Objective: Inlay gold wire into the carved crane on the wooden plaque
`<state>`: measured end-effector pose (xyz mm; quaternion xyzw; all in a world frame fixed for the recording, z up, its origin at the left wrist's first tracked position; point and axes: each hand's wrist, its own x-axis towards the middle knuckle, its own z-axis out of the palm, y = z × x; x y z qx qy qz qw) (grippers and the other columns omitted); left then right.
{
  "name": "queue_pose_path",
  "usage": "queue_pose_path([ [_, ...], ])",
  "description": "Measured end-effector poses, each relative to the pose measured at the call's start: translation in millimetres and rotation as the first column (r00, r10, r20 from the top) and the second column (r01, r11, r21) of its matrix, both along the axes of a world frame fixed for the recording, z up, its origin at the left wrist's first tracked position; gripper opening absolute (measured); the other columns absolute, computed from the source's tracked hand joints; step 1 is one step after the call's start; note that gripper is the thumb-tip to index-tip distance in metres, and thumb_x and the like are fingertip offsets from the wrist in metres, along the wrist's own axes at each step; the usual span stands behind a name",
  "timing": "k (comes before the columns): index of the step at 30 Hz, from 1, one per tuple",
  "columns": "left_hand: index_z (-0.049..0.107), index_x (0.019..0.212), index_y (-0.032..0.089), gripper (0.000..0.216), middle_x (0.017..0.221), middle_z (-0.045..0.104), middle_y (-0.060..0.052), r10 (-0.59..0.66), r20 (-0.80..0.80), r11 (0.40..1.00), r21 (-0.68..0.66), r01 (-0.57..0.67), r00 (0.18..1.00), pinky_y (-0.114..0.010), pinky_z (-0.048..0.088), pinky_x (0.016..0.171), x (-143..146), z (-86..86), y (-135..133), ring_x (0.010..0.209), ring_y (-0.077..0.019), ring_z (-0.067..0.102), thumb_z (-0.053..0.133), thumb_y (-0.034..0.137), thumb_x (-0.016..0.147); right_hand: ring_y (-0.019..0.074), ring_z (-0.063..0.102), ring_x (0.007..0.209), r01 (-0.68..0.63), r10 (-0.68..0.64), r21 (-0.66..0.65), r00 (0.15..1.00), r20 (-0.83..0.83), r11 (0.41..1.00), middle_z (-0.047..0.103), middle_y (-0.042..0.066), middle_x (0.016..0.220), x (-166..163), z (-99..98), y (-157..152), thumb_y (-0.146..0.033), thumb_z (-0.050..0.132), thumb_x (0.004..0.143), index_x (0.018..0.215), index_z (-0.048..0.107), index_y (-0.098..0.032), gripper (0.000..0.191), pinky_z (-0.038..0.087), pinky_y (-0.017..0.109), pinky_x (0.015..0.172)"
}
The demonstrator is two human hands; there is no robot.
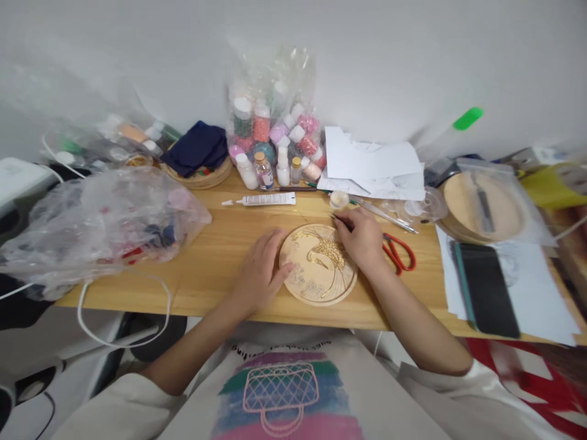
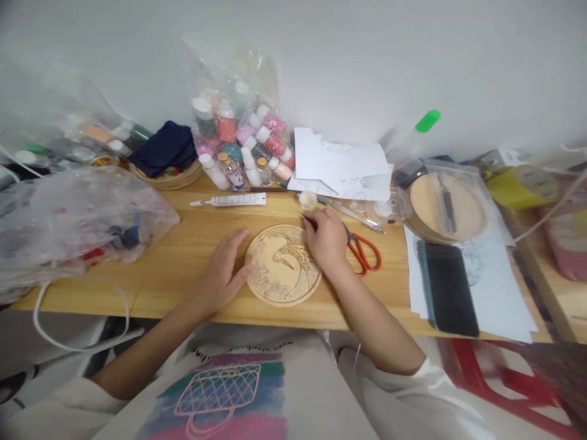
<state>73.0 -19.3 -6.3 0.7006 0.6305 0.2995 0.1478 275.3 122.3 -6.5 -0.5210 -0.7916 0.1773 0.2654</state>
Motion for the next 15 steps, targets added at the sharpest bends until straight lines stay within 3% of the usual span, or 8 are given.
queue_pose_path([
  [3, 0.045, 0.128, 0.02, 0.039, 0.129, 0.056, -0.013, 0.101, 0.118, 0.992, 0.061, -0.109, 0.988, -0.046, 0.044, 0.103, -3, -3.4, 2, 0.122, -0.0243, 0.052, 0.051, 0.031, 0.092, 0.0243, 0.058, 0.082, 0.029, -0.03, 0.01, 0.999, 0.044, 1.0, 0.065, 0.009, 0.084, -5, 2.4, -3, -0.025, 0.053, 0.083, 0.088, 0.071, -0.017, 0.02, 0.045, 0.036, 0.073],
  [7, 0.058, 0.09, 0.021, 0.006, 0.094, 0.062, -0.004, 0.128, 0.262, 0.968, 0.176, -0.178, 0.957, -0.036, 0.051, 0.086, -8, -4.3, 6, 0.093, -0.0189, 0.06, 0.058, 0.024, 0.085, 0.0251, 0.06, 0.084, 0.073, -0.08, 0.063, 0.99, 0.115, 0.995, 0.068, 0.011, 0.09, -10, 18.2, -14, -0.026, 0.058, 0.082, 0.093, 0.071, -0.017, 0.019, 0.047, 0.037, 0.074],
  [11, 0.06, 0.073, 0.021, 0.01, 0.078, 0.063, -0.001, 0.095, 0.393, 0.988, 0.072, -0.134, 0.914, -0.031, 0.05, 0.073, -9, -1.4, 8, 0.077, -0.0169, 0.061, 0.059, 0.027, 0.081, 0.026, 0.063, 0.085, 0.221, -0.24, 0.115, 0.952, 0.192, 0.969, 0.07, 0.012, 0.093, 29, 49.2, -32, -0.038, 0.055, 0.086, 0.092, 0.071, -0.018, 0.027, 0.047, 0.038, 0.076],
  [12, 0.06, 0.072, 0.021, 0.011, 0.076, 0.064, -0.001, 0.117, 0.431, 0.99, 0.022, -0.139, 0.895, -0.03, 0.05, 0.071, -9, -0.5, 8, 0.075, -0.0168, 0.061, 0.06, 0.029, 0.08, 0.0265, 0.064, 0.083, 0.313, -0.325, 0.091, 0.916, 0.234, 0.946, 0.071, 0.012, 0.092, 48, 57.2, -37, -0.04, 0.057, 0.085, 0.092, 0.072, -0.018, 0.028, 0.048, 0.038, 0.074],
  [15, 0.061, 0.071, 0.021, 0.018, 0.072, 0.067, -0.001, 0.174, 0.489, 0.985, -0.069, -0.161, 0.855, -0.028, 0.049, 0.067, -8, 1.4, 6, 0.07, -0.0166, 0.061, 0.06, 0.037, 0.079, 0.0337, 0.065, 0.088, 0.647, -0.591, 0.03, 0.676, 0.44, 0.762, 0.071, 0.017, 0.093, 113, 71.6, -52, -0.043, 0.056, 0.082, 0.099, 0.071, -0.016, 0.035, 0.048, 0.044, 0.072],
])
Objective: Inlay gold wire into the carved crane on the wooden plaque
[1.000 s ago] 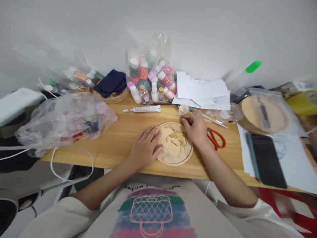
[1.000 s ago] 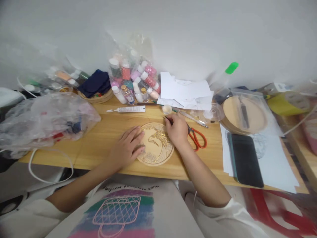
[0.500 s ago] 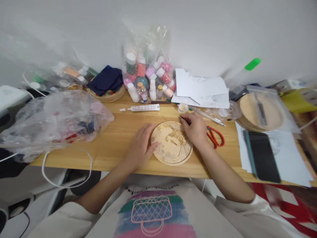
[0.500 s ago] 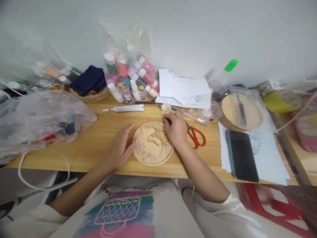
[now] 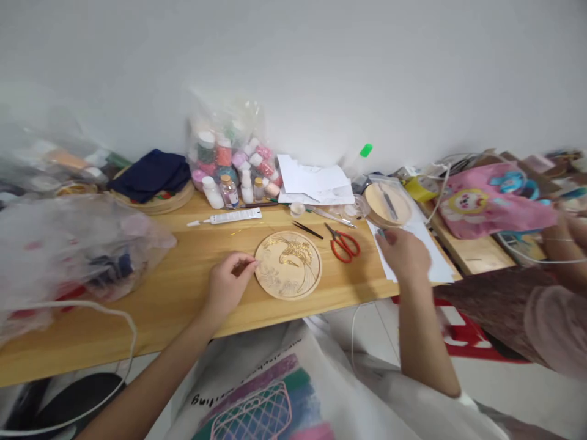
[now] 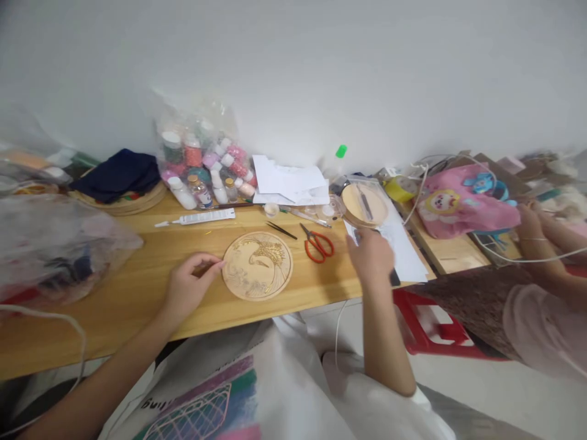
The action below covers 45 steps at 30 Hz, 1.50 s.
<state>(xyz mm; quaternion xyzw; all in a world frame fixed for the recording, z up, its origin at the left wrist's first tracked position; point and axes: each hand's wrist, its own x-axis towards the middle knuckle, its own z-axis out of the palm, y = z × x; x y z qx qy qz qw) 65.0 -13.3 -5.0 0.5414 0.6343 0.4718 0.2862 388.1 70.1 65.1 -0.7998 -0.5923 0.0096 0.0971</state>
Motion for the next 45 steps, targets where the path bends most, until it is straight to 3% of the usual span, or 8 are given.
queue_pose_path([
  [2, 0.06, 0.069, 0.02, 0.024, 0.07, 0.067, -0.001, 0.006, 0.003, 1.0, 0.002, -0.006, 1.0, -0.028, 0.049, 0.066, 1, 0.7, -1, 0.068, -0.0165, 0.061, 0.057, 0.042, 0.081, 0.0379, 0.063, 0.101, 0.142, -0.141, -0.003, 0.988, 0.063, 0.99, 0.068, 0.022, 0.105, 34, -1.9, -7, -0.048, 0.055, 0.082, 0.121, 0.061, -0.01, 0.055, 0.048, 0.047, 0.079],
  [6, 0.057, 0.065, 0.02, 0.033, 0.067, 0.066, -0.001, 0.004, 0.001, 1.0, 0.004, -0.004, 1.0, -0.028, 0.047, 0.066, 1, 1.8, 0, 0.068, -0.017, 0.06, 0.048, 0.044, 0.086, 0.0439, 0.053, 0.12, 0.177, -0.171, -0.089, 0.983, 0.065, 0.98, 0.055, 0.029, 0.13, 53, -21.8, -15, -0.057, 0.059, 0.078, 0.142, 0.039, -0.006, 0.084, 0.044, 0.055, 0.093],
  [25, 0.054, 0.077, 0.021, 0.028, 0.075, 0.065, -0.001, 0.04, 0.038, 0.999, 0.018, -0.04, 0.998, -0.03, 0.048, 0.074, -1, -3.3, 2, 0.076, -0.0172, 0.062, 0.043, 0.044, 0.087, 0.0459, 0.047, 0.126, 0.271, -0.274, -0.057, 0.96, -0.055, 0.961, 0.052, 0.031, 0.134, 51, -32.9, -7, -0.054, 0.067, 0.074, 0.14, 0.04, -0.004, 0.087, 0.035, 0.063, 0.1],
  [33, 0.056, 0.082, 0.022, 0.031, 0.077, 0.066, -0.002, 0.06, 0.081, 0.998, 0.013, -0.061, 0.995, -0.032, 0.05, 0.077, -3, -10.3, 5, 0.078, -0.0189, 0.063, 0.043, 0.05, 0.086, 0.0464, 0.049, 0.122, 0.23, -0.239, 0.253, 0.971, 0.004, 0.94, 0.048, 0.033, 0.136, 50, -44.6, -46, -0.051, 0.063, 0.08, 0.141, 0.035, 0.0, 0.085, 0.039, 0.06, 0.096],
  [36, 0.056, 0.08, 0.023, 0.03, 0.078, 0.067, -0.002, 0.063, 0.071, 0.998, 0.007, -0.064, 0.995, -0.033, 0.05, 0.079, -3, -9.3, 5, 0.08, -0.02, 0.064, 0.045, 0.05, 0.085, 0.0472, 0.053, 0.116, 0.222, -0.236, 0.255, 0.971, 0.026, 0.941, 0.047, 0.033, 0.136, 43, -55.9, -54, -0.051, 0.059, 0.083, 0.14, 0.038, -0.002, 0.078, 0.04, 0.062, 0.093],
  [39, 0.057, 0.081, 0.023, 0.029, 0.077, 0.067, -0.002, 0.066, 0.058, 0.998, 0.0, -0.066, 0.996, -0.034, 0.051, 0.077, -3, -7.9, 5, 0.078, -0.0206, 0.064, 0.046, 0.05, 0.084, 0.0453, 0.052, 0.119, 0.122, -0.129, 0.279, 0.992, 0.008, 0.953, 0.048, 0.032, 0.136, 34, -68.0, -48, -0.054, 0.055, 0.084, 0.137, 0.04, -0.003, 0.076, 0.038, 0.062, 0.095],
  [41, 0.058, 0.081, 0.024, 0.028, 0.076, 0.067, -0.001, 0.071, 0.055, 0.997, -0.003, -0.071, 0.996, -0.034, 0.051, 0.076, -3, -7.5, 5, 0.078, -0.0208, 0.064, 0.046, 0.05, 0.084, 0.0396, 0.054, 0.117, -0.067, 0.077, 0.329, 0.997, -0.018, 0.942, 0.052, 0.029, 0.132, 27, -73.7, -39, -0.058, 0.05, 0.086, 0.135, 0.042, -0.007, 0.072, 0.039, 0.059, 0.097],
  [45, 0.057, 0.078, 0.024, 0.027, 0.078, 0.067, -0.001, 0.083, 0.048, 0.997, -0.004, -0.083, 0.995, -0.035, 0.051, 0.08, -3, -7.8, 4, 0.082, -0.0216, 0.065, 0.048, 0.049, 0.083, 0.0291, 0.06, 0.108, -0.42, 0.473, 0.408, 0.881, -0.033, 0.811, 0.063, 0.018, 0.118, 15, -76.5, -29, -0.054, 0.046, 0.09, 0.126, 0.049, -0.017, 0.052, 0.044, 0.048, 0.094],
])
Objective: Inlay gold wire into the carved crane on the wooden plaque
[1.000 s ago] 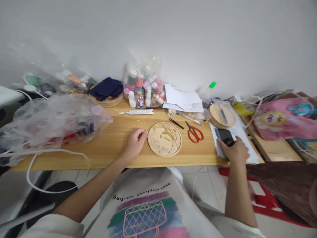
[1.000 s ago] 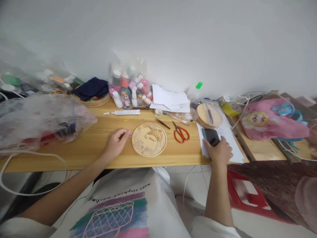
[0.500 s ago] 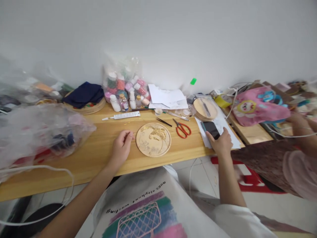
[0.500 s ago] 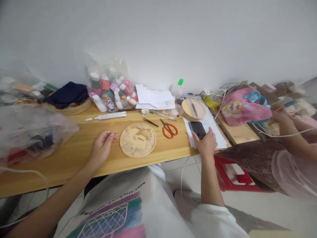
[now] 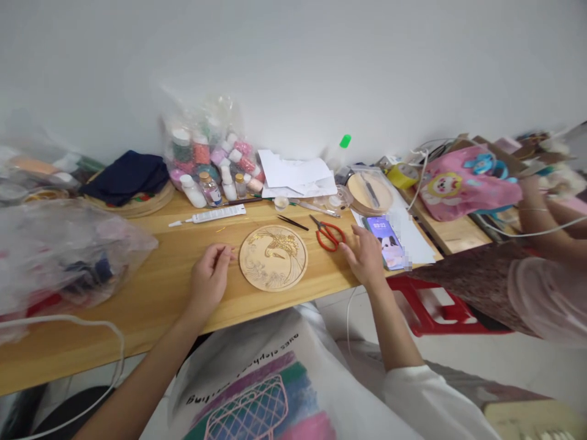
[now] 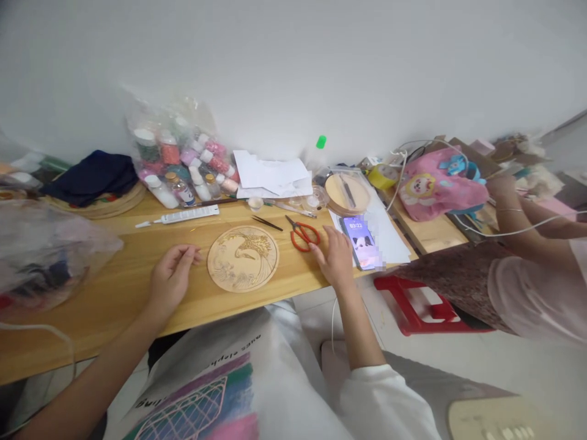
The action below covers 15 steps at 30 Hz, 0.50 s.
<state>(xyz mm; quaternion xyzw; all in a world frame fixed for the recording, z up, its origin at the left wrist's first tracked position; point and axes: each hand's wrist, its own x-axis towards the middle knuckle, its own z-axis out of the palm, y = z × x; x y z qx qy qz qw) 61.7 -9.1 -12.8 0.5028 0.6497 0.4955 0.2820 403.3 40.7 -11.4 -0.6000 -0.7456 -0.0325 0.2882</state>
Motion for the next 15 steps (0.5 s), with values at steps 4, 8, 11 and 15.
queue_pose_path([
  [4, 0.06, 0.078, 0.023, 0.03, 0.077, 0.069, -0.002, 0.011, -0.005, 1.0, -0.014, -0.011, 1.0, -0.035, 0.053, 0.076, 0, 0.9, 0, 0.077, -0.0209, 0.066, 0.047, 0.05, 0.082, 0.0287, 0.06, 0.108, 0.078, -0.078, 0.193, 0.997, -0.008, 0.978, 0.065, 0.016, 0.108, 9, 0.6, -10, -0.046, 0.047, 0.092, 0.118, 0.053, -0.017, 0.04, 0.045, 0.046, 0.091],
  [8, 0.062, 0.074, 0.022, 0.033, 0.076, 0.069, -0.003, -0.001, -0.025, 1.0, -0.019, 0.0, 1.0, -0.035, 0.053, 0.075, 0, 2.7, 0, 0.076, -0.0209, 0.066, 0.046, 0.05, 0.083, 0.0265, 0.064, 0.092, 0.305, -0.299, 0.347, 0.952, -0.072, 0.887, 0.066, 0.013, 0.095, 42, -4.8, -29, -0.038, 0.051, 0.09, 0.112, 0.054, -0.015, 0.032, 0.047, 0.045, 0.085],
  [11, 0.062, 0.073, 0.022, 0.034, 0.072, 0.068, -0.003, -0.013, -0.028, 1.0, -0.019, 0.013, 1.0, -0.034, 0.053, 0.072, 0, 3.8, 0, 0.072, -0.0201, 0.065, 0.046, 0.05, 0.083, 0.026, 0.066, 0.086, 0.372, -0.367, 0.371, 0.926, -0.086, 0.851, 0.065, 0.014, 0.097, 61, -13.9, -42, -0.04, 0.054, 0.087, 0.116, 0.05, -0.012, 0.04, 0.047, 0.046, 0.083],
  [15, 0.061, 0.071, 0.021, 0.033, 0.069, 0.066, -0.002, -0.022, -0.032, 1.0, -0.017, 0.021, 0.999, -0.033, 0.053, 0.071, 0, 5.0, -1, 0.071, -0.0195, 0.065, 0.046, 0.048, 0.085, 0.0279, 0.067, 0.09, 0.376, -0.372, 0.341, 0.925, -0.079, 0.861, 0.065, 0.015, 0.099, 65, -25.9, -49, -0.043, 0.053, 0.086, 0.118, 0.049, -0.012, 0.044, 0.047, 0.047, 0.084],
])
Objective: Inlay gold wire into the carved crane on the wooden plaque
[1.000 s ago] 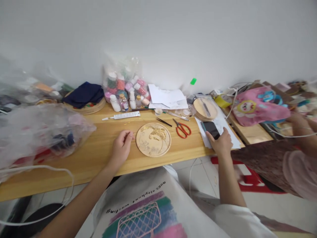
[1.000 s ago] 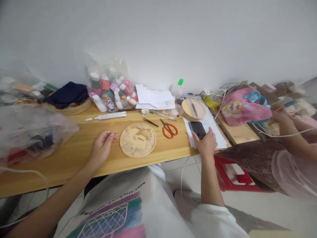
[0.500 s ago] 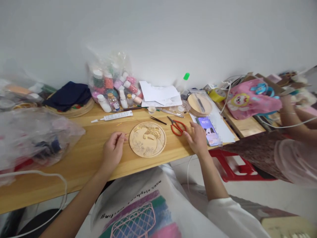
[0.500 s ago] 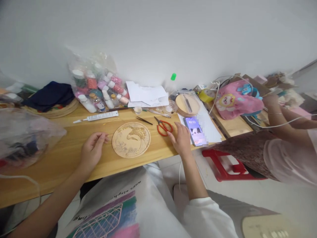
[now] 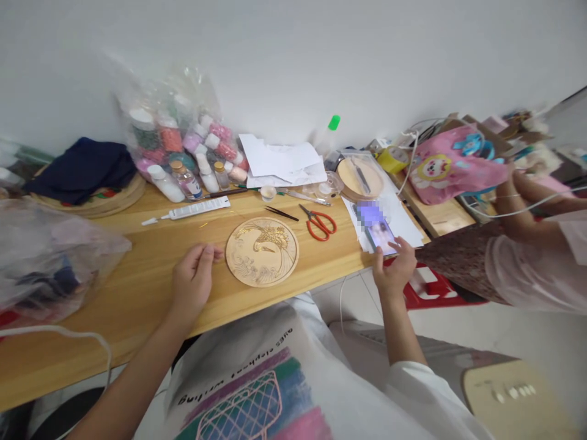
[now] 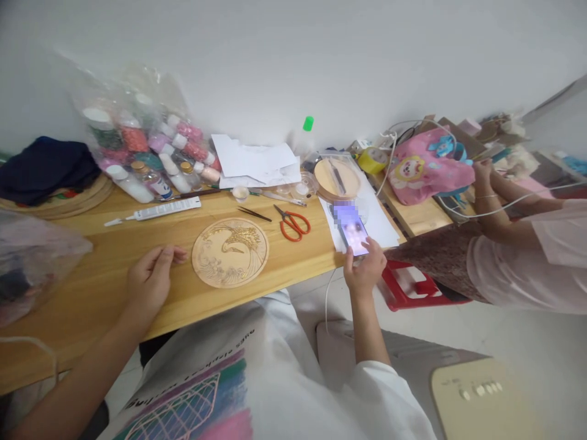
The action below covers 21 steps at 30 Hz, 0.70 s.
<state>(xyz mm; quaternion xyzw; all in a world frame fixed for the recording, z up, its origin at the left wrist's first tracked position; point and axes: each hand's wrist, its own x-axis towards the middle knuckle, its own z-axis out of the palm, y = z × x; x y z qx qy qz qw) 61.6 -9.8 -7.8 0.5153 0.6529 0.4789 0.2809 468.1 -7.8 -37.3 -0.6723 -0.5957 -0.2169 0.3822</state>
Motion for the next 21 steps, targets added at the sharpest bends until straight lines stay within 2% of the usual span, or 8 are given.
queue_pose_path([
  [3, 0.06, 0.071, 0.022, 0.031, 0.07, 0.065, -0.003, -0.018, -0.006, 1.0, 0.006, 0.018, 1.0, -0.032, 0.053, 0.07, -1, 0.3, -1, 0.071, -0.0191, 0.065, 0.046, 0.045, 0.086, 0.0276, 0.067, 0.09, -0.001, 0.001, -0.014, 1.0, -0.004, 1.0, 0.065, 0.015, 0.1, 2, -2.2, 3, -0.041, 0.051, 0.088, 0.118, 0.048, -0.011, 0.043, 0.047, 0.047, 0.084],
  [9, 0.059, 0.071, 0.023, 0.03, 0.069, 0.064, -0.002, -0.013, -0.025, 1.0, 0.01, 0.013, 1.0, -0.031, 0.054, 0.068, -1, -1.5, 0, 0.069, -0.0187, 0.065, 0.046, 0.044, 0.087, 0.0303, 0.066, 0.095, -0.023, 0.024, -0.069, 0.999, 0.022, 0.997, 0.062, 0.019, 0.106, 10, 3.3, 14, -0.047, 0.054, 0.085, 0.121, 0.046, -0.009, 0.053, 0.048, 0.047, 0.083],
  [12, 0.06, 0.072, 0.023, 0.029, 0.07, 0.065, -0.002, -0.01, -0.031, 1.0, 0.012, 0.011, 0.999, -0.031, 0.053, 0.069, -2, -2.0, 0, 0.071, -0.0185, 0.065, 0.047, 0.044, 0.087, 0.0301, 0.066, 0.094, 0.028, -0.026, -0.04, 0.999, 0.032, 0.999, 0.063, 0.018, 0.103, 8, 2.8, 11, -0.045, 0.052, 0.086, 0.118, 0.047, -0.01, 0.048, 0.047, 0.047, 0.083],
  [16, 0.061, 0.072, 0.022, 0.029, 0.073, 0.067, -0.002, -0.003, -0.038, 1.0, 0.004, 0.003, 0.999, -0.033, 0.052, 0.071, -1, -0.4, 0, 0.072, -0.019, 0.064, 0.047, 0.044, 0.085, 0.0248, 0.068, 0.08, 0.058, -0.057, -0.032, 0.998, 0.03, 0.998, 0.066, 0.014, 0.098, 4, 2.0, 5, -0.04, 0.05, 0.088, 0.114, 0.048, -0.012, 0.038, 0.047, 0.043, 0.079],
  [18, 0.062, 0.073, 0.022, 0.029, 0.074, 0.068, -0.002, -0.009, -0.037, 1.0, -0.003, 0.009, 0.999, -0.033, 0.052, 0.072, 0, 1.0, -1, 0.072, -0.0191, 0.064, 0.047, 0.044, 0.085, 0.0256, 0.068, 0.083, 0.06, -0.059, -0.032, 0.998, 0.033, 0.998, 0.066, 0.015, 0.099, 5, 3.8, 8, -0.04, 0.051, 0.087, 0.115, 0.048, -0.012, 0.039, 0.047, 0.044, 0.082],
  [21, 0.062, 0.073, 0.023, 0.028, 0.074, 0.068, -0.002, -0.021, -0.034, 1.0, -0.004, 0.021, 0.999, -0.033, 0.052, 0.073, 1, 2.6, -1, 0.074, -0.0194, 0.065, 0.047, 0.043, 0.086, 0.0277, 0.066, 0.094, -0.033, 0.032, -0.09, 0.999, -0.012, 0.995, 0.062, 0.018, 0.109, 12, 8.6, 20, -0.044, 0.054, 0.084, 0.123, 0.044, -0.011, 0.052, 0.047, 0.046, 0.086],
])
